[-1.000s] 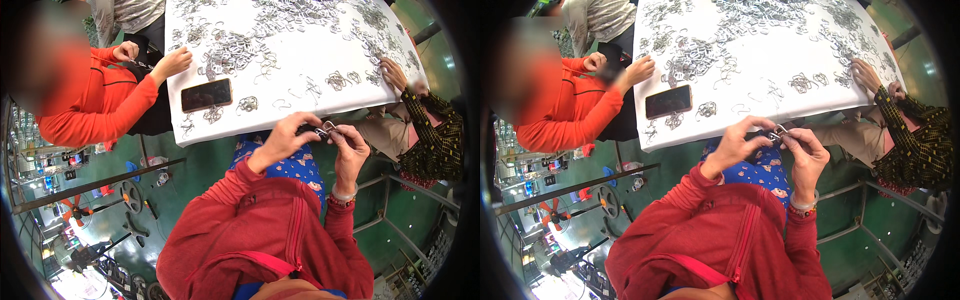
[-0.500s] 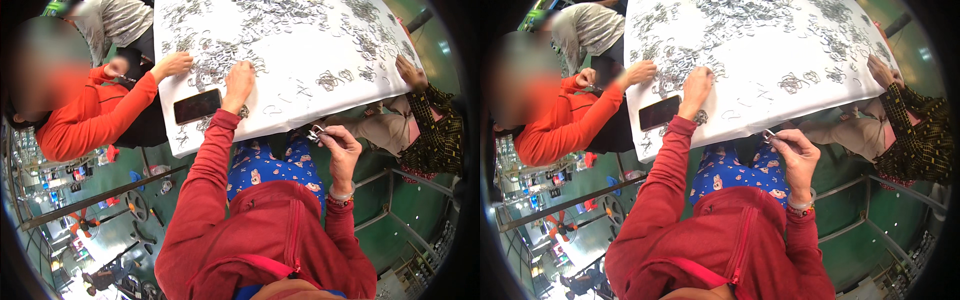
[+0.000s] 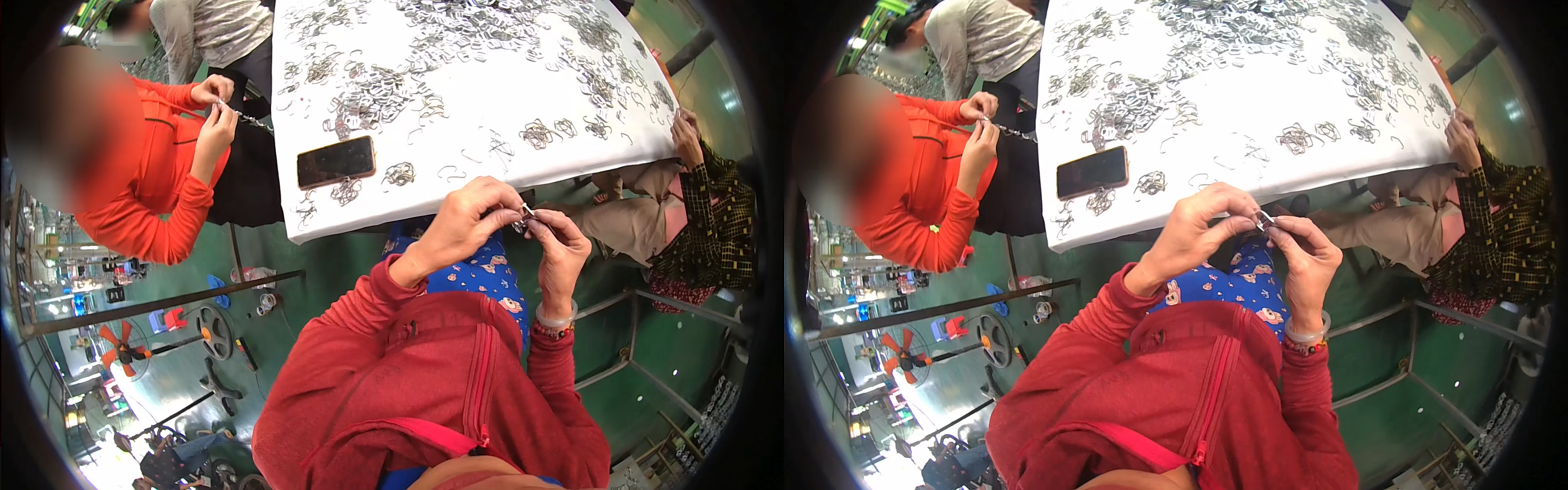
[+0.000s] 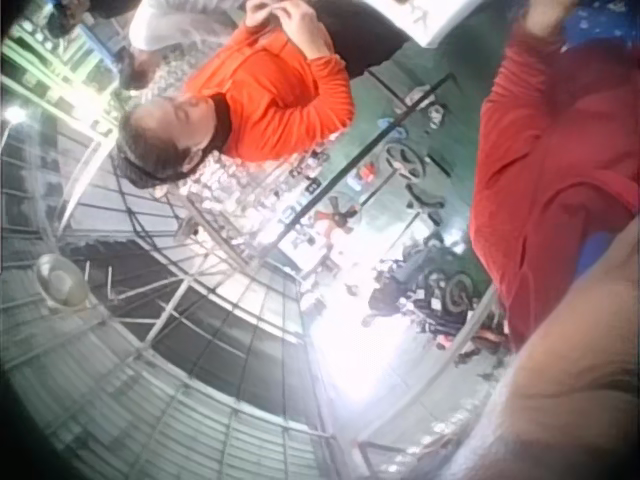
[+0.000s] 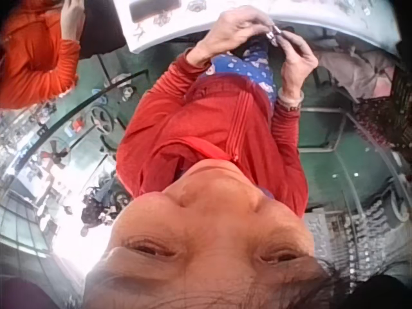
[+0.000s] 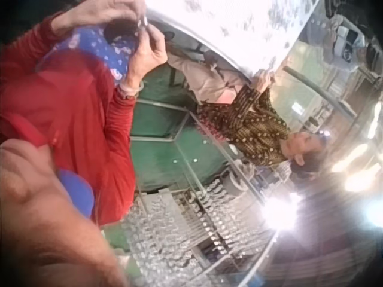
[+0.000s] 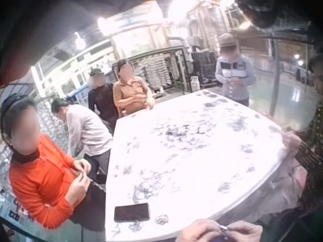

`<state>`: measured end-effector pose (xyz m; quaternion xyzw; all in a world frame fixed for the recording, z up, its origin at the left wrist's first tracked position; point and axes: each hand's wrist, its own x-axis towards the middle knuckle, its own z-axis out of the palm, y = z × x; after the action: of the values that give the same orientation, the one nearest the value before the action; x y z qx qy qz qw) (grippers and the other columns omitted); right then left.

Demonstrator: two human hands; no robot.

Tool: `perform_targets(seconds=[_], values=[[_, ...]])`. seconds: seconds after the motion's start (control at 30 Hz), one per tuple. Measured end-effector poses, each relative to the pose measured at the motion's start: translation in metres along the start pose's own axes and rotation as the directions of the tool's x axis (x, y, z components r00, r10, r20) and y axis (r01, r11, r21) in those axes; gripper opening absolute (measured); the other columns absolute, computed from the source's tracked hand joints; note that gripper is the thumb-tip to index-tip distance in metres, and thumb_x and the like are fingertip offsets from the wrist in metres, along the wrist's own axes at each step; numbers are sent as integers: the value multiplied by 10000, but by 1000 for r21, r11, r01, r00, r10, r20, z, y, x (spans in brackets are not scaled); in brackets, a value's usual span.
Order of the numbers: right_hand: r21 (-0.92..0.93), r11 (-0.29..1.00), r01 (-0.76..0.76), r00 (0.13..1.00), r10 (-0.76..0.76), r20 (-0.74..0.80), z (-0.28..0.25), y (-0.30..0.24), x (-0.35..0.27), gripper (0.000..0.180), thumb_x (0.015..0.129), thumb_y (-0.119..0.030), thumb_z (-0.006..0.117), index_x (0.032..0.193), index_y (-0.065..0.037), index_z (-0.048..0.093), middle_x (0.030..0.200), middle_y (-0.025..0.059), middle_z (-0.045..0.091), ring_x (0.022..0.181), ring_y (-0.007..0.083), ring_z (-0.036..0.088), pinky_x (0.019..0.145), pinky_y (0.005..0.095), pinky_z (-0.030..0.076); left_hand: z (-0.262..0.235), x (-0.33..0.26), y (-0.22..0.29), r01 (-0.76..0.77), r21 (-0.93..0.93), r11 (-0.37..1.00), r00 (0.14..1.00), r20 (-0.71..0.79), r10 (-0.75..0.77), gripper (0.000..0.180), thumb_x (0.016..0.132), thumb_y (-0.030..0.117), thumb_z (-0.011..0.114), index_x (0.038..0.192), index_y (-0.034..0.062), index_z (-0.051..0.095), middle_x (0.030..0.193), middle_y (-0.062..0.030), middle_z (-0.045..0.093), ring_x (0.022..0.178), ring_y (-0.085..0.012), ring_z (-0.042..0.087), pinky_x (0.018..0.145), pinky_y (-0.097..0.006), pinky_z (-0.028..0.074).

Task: The person picks small metal keychain components from a table and links them together by hand. They repeatedly form short chains and hang them on a nearby metal rack. Other workers are visible at the same table performing similar assembly.

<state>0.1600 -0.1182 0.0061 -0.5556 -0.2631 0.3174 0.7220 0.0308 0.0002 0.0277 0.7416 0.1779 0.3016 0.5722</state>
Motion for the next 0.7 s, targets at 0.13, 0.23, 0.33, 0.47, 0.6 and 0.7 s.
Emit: perform_targets(seconds=[0.13,0.23,0.33,0.47,0.6,0.7], values=[[-3,1000,25,1000,-25,11,2,-3,-4,137,758,124,627,872,52,655,862,91,633,701,107,586,619,213,487,10,-3,-5,-159,138,978,986,-32,165,87,796,59,659,875,28,642,950,-81,592,899,-189,572,772,-299,466],[-56,996,67,996,-63,66,4,-2,-5,149,759,136,618,870,43,654,899,85,607,740,106,579,627,217,496,14,-4,-13,-158,117,981,987,-21,162,89,786,49,657,867,23,631,981,-90,597,909,-204,578,775,-312,470],[-62,992,114,983,-103,153,0,-3,-3,183,751,164,600,867,34,657,913,67,552,766,115,576,632,220,505,13,-2,-19,-108,-9,994,994,34,108,107,775,34,654,874,10,620,1028,-109,622,939,-218,596,798,-323,479],[-188,982,30,959,25,283,-22,-18,27,147,793,101,580,910,55,656,854,83,569,694,122,588,603,233,499,4,-3,-24,-29,-129,991,990,134,46,208,815,-39,602,1013,21,626,924,-68,660,803,-155,635,695,-265,506],[-384,923,-16,956,126,264,-43,-11,114,226,877,-78,537,1037,47,636,728,62,611,634,100,570,562,217,457,-1,-2,-29,65,-182,981,984,173,-33,204,822,-93,560,994,-3,623,981,-95,638,839,-123,612,667,-222,502],[-555,829,65,975,66,214,-38,27,209,235,878,-70,540,1066,37,631,744,57,628,627,91,556,570,227,460,-1,2,-34,18,-95,995,996,94,-9,132,788,36,626,919,30,645,898,-75,660,831,-222,616,772,-322,471]])
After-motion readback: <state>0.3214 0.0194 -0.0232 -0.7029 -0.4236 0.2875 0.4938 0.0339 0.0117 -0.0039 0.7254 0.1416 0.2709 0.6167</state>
